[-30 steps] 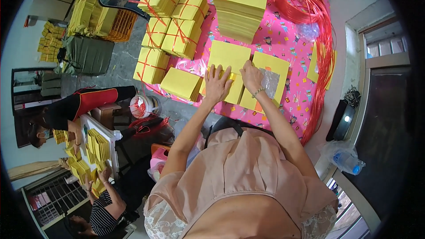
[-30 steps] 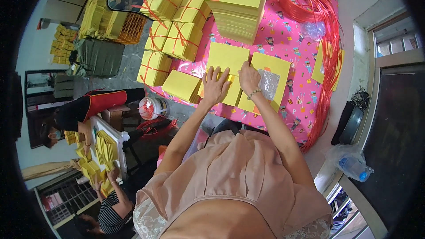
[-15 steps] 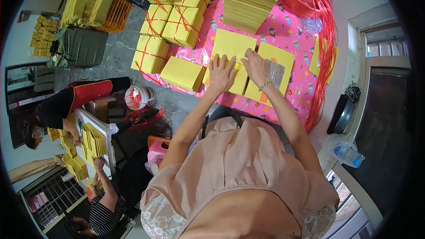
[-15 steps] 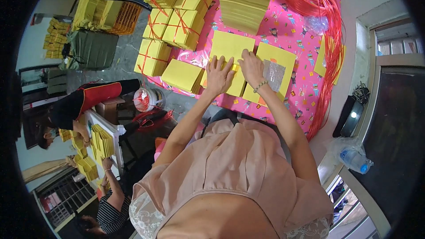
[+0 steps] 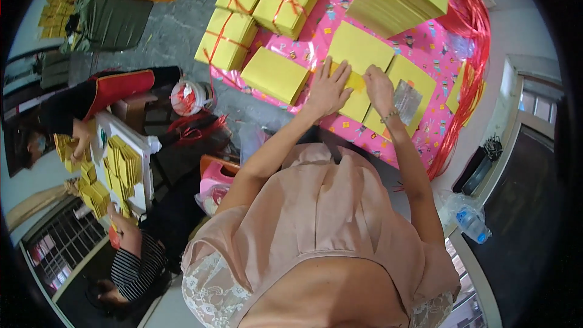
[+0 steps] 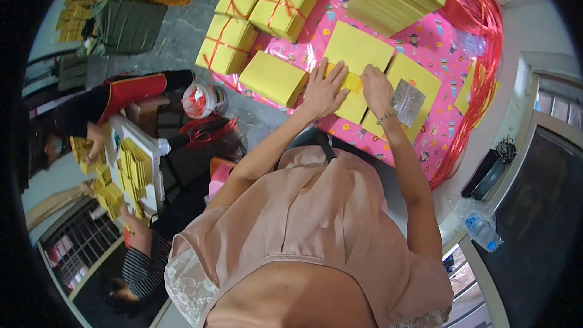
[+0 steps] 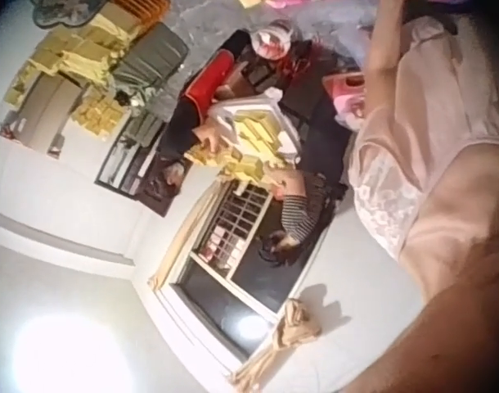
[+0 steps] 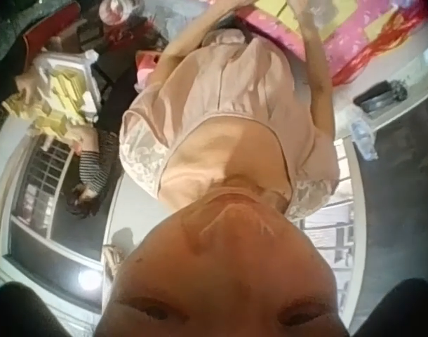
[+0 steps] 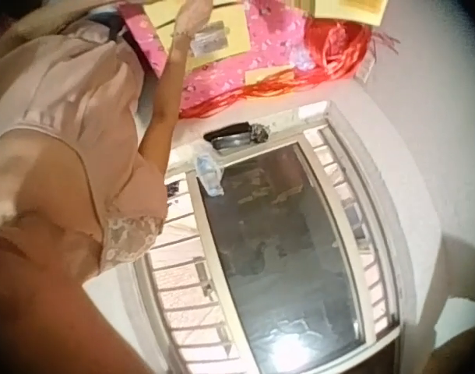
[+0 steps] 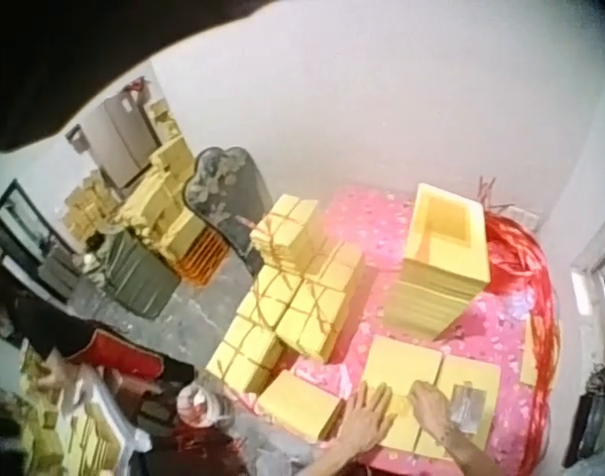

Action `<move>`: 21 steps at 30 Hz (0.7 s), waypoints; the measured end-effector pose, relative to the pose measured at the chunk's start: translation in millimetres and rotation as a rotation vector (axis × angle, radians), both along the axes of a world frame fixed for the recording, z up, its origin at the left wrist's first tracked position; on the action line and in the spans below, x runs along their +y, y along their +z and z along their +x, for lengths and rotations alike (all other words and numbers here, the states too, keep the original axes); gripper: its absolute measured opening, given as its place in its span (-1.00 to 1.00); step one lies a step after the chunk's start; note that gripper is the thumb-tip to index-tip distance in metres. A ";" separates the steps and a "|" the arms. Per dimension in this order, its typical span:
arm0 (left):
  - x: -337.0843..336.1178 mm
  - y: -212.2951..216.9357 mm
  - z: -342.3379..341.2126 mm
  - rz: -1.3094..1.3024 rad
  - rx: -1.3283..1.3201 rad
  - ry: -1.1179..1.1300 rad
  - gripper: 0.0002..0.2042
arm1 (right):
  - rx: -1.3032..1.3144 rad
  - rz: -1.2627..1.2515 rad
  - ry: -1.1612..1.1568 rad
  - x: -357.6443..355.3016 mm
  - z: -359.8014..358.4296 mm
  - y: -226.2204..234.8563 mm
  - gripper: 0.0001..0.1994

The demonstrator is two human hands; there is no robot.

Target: Folding and stacking sheets of yellow joss paper.

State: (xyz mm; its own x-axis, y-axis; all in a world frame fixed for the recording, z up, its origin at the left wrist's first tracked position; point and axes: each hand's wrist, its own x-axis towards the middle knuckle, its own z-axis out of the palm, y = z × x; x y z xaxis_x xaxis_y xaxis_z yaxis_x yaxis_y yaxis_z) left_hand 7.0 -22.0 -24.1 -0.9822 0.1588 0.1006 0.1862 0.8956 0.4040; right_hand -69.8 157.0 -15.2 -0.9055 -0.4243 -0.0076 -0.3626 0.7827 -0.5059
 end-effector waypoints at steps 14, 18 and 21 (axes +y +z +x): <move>-1.4 16.0 -10.3 0.284 -0.109 0.087 -0.47 | 0.343 0.150 0.314 7.4 -12.1 20.5 -0.78; 32.0 11.2 -12.3 0.469 0.160 0.439 -0.46 | 0.484 0.186 0.446 14.0 -20.1 10.1 -0.83; 51.8 12.6 -19.9 0.779 0.150 0.618 -0.36 | 0.556 0.140 0.453 16.2 -24.7 14.4 -0.85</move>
State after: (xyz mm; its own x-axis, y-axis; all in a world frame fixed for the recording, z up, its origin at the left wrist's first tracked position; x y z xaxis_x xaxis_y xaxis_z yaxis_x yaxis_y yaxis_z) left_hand -12.9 29.8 -11.5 -0.8390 -0.5369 0.0884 -0.1252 0.3486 0.9289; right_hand -94.5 173.2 -0.8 -0.5268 -0.7873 0.3202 -0.8405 0.5386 -0.0586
